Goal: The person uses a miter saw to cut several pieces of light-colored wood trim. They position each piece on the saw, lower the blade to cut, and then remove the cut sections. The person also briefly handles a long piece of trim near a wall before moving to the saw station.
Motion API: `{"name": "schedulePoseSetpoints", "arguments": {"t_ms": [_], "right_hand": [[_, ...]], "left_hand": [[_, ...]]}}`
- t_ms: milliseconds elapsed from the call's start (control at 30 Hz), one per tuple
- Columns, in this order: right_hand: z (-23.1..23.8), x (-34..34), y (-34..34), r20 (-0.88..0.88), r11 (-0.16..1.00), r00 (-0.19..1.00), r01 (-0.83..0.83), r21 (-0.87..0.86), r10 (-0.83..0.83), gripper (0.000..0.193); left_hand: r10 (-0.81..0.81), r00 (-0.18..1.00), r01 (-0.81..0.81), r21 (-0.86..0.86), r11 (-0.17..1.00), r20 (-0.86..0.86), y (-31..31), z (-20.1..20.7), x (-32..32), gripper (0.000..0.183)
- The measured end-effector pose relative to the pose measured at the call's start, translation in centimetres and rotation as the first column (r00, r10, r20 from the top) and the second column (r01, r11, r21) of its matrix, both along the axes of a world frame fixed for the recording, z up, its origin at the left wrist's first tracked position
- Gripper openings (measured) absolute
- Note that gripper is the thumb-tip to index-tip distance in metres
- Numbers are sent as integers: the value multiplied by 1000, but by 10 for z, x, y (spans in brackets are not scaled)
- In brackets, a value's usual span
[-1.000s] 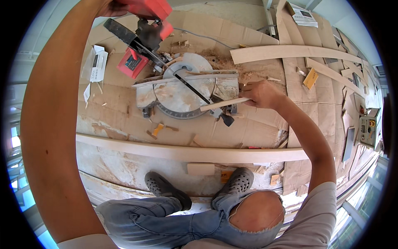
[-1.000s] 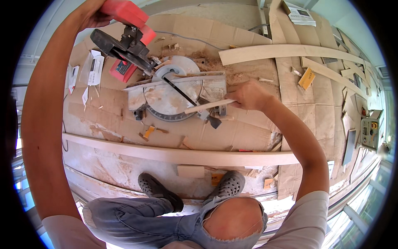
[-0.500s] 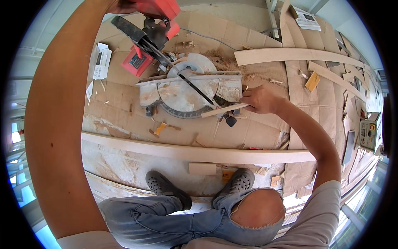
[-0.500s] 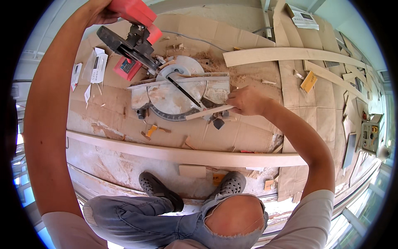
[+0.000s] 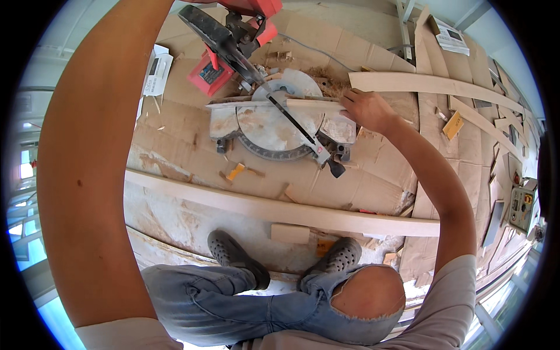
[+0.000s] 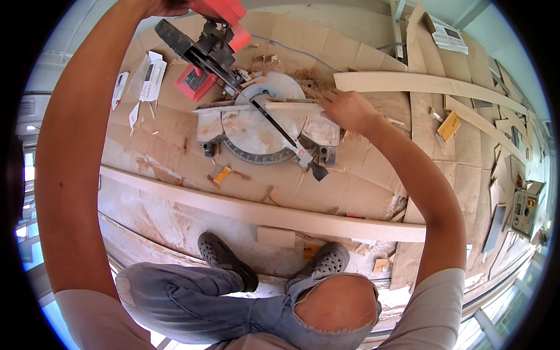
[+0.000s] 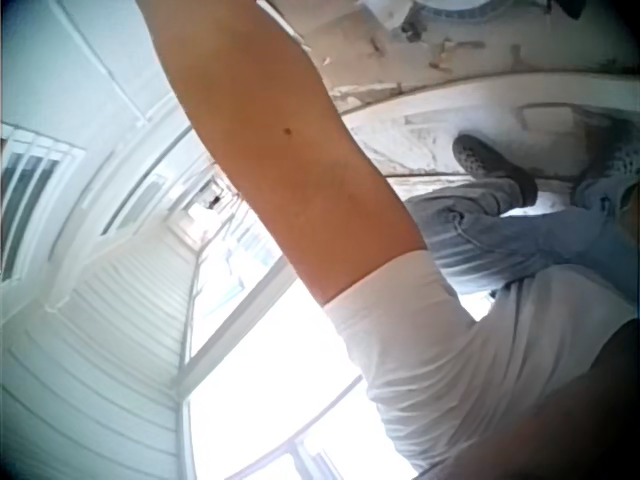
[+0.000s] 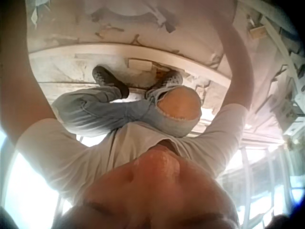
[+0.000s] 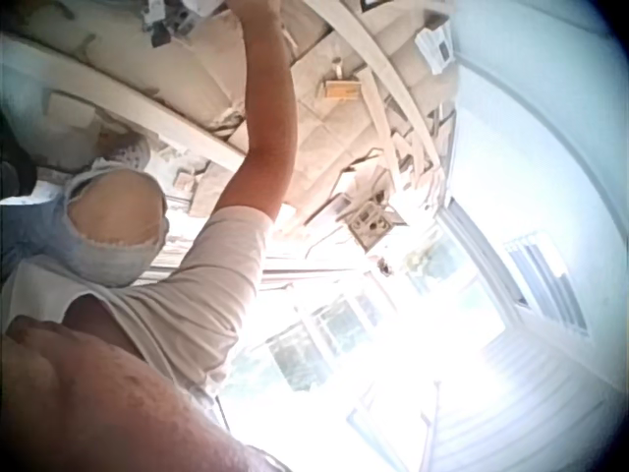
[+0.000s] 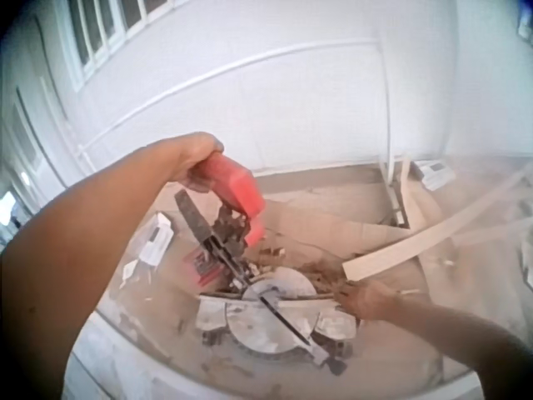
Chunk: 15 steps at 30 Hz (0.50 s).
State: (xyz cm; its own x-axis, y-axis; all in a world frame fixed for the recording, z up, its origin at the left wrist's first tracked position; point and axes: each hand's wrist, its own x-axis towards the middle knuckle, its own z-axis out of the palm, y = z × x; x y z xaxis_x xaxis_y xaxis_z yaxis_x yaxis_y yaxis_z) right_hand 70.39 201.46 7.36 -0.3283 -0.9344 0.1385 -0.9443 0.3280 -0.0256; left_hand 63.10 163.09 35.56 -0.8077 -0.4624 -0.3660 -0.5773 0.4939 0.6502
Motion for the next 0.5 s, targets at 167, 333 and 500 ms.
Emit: {"name": "schedulePoseSetpoints", "arguments": {"t_ms": [167, 333, 500], "right_hand": [[3, 0, -10, -7, 999, 999, -42, 33, 42, 26], [-3, -11, -18, -6, 997, 998, -69, 39, 70, 29], [-5, -13, -24, 49, 995, 995, -89, 49, 87, 29]], "left_hand": [[-10, 1000, 10, -3, 1000, -24, 4, -1, 0, 35], [-7, 1000, 8, 16, 1000, -18, 1, 0, -1, 34], [37, 996, -36, 20, 999, -81, 17, -1, 10, 35]]}}
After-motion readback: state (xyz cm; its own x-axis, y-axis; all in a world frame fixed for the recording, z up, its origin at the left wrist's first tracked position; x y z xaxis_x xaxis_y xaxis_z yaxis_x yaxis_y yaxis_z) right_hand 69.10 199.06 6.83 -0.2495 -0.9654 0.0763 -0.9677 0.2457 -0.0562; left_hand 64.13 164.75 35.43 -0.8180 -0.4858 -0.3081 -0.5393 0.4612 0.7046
